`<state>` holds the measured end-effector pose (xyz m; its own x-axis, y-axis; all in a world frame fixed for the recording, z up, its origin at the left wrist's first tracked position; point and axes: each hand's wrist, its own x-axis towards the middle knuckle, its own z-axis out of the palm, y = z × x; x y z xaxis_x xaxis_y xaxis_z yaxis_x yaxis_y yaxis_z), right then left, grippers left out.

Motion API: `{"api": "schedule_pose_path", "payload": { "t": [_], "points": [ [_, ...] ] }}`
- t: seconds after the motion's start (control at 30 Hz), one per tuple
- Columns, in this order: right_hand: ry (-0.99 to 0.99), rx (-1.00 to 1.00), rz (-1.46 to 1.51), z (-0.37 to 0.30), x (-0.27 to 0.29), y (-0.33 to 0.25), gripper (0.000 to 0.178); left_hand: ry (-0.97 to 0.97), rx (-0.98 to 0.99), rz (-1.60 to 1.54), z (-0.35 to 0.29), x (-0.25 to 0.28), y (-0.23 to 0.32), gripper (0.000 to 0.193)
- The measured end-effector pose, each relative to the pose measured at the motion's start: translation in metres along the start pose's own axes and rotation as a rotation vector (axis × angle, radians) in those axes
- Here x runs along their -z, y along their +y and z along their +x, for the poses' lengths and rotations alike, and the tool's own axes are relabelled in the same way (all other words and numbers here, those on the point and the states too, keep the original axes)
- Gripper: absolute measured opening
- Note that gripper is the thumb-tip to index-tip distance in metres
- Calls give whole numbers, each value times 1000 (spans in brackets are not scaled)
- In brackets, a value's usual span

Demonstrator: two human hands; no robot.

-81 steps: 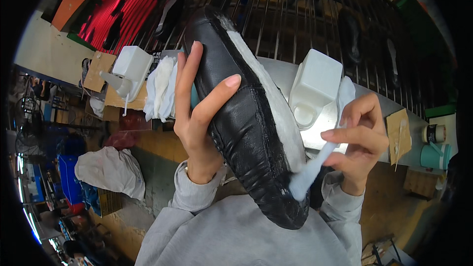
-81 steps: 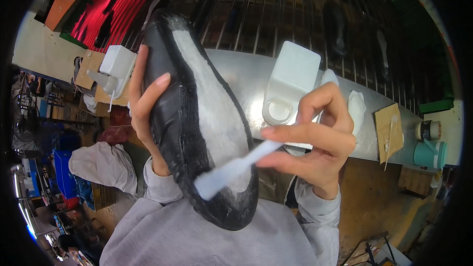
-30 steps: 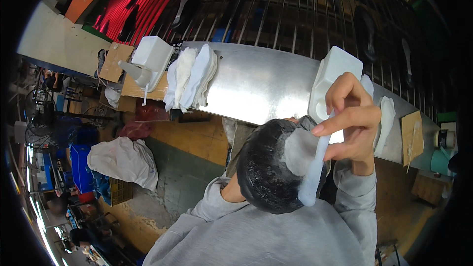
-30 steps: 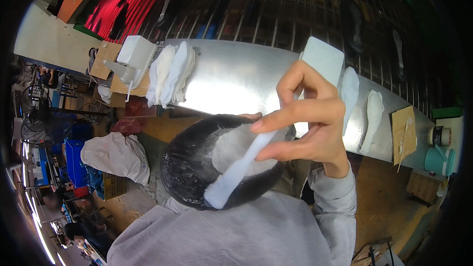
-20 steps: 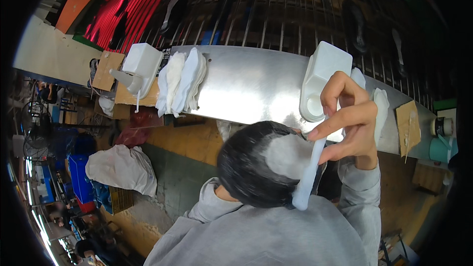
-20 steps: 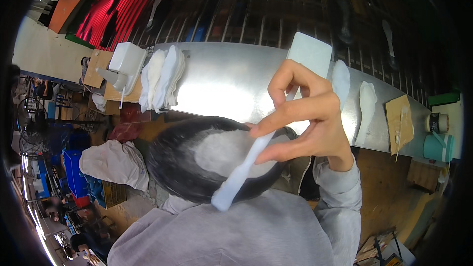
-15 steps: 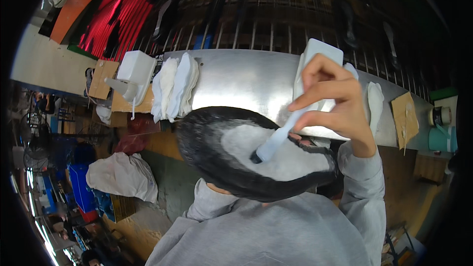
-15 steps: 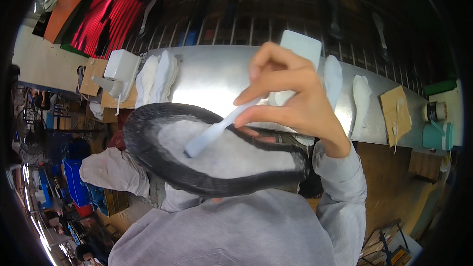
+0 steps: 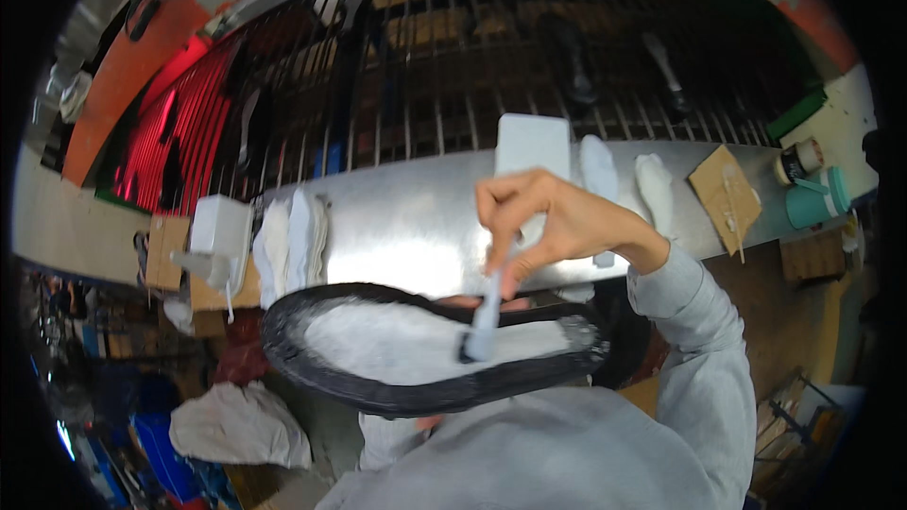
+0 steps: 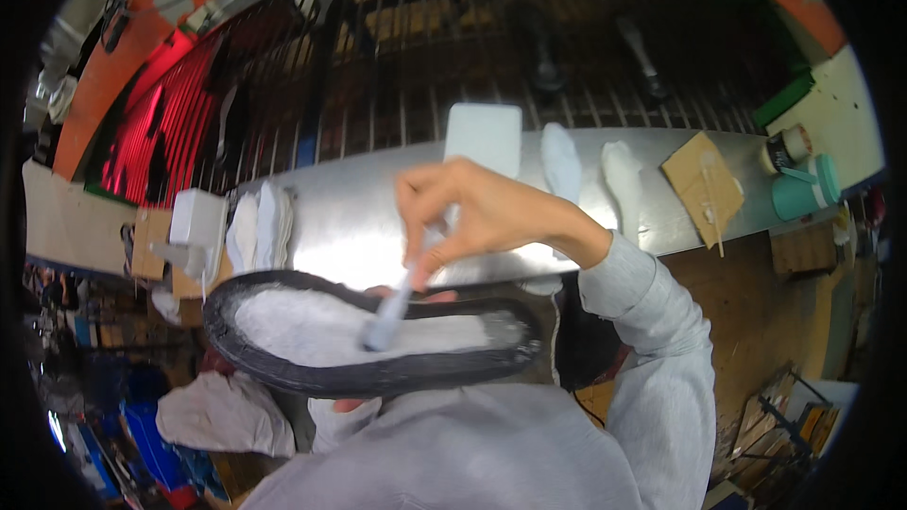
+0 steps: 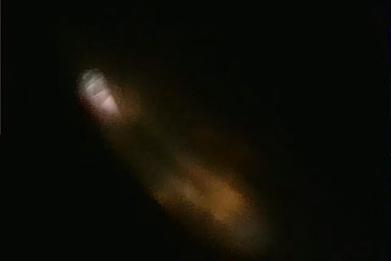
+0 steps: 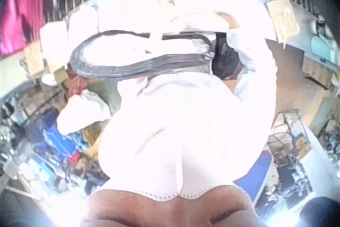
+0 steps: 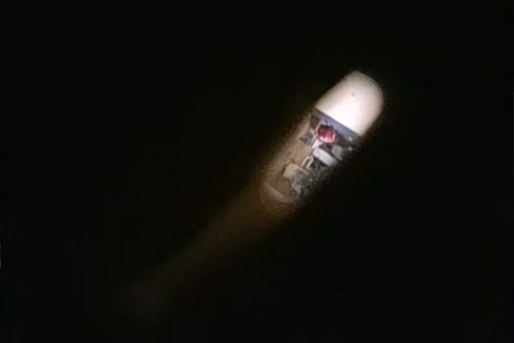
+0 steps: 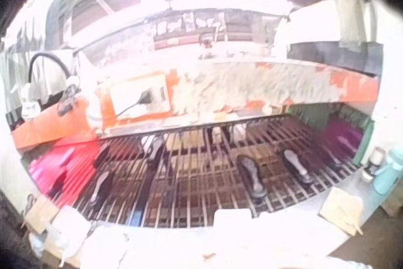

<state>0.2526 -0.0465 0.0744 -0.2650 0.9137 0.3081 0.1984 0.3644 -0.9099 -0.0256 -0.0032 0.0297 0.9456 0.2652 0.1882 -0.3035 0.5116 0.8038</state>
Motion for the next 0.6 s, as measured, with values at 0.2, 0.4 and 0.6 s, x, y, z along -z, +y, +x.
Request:
{"api": "schedule_pose_path", "payload": {
  "t": [0.2,0.4,0.6],
  "points": [
    [841,-186,142,-92,23,36,19,-30,-503,-314,3,53,-16,108],
    [1275,-363,482,-98,-33,78,26,-262,10,-664,66,117,76,99],
    [1279,-451,405,-105,-75,83,24,-9,260,-1033,98,190,-11,62]
  ]
}}
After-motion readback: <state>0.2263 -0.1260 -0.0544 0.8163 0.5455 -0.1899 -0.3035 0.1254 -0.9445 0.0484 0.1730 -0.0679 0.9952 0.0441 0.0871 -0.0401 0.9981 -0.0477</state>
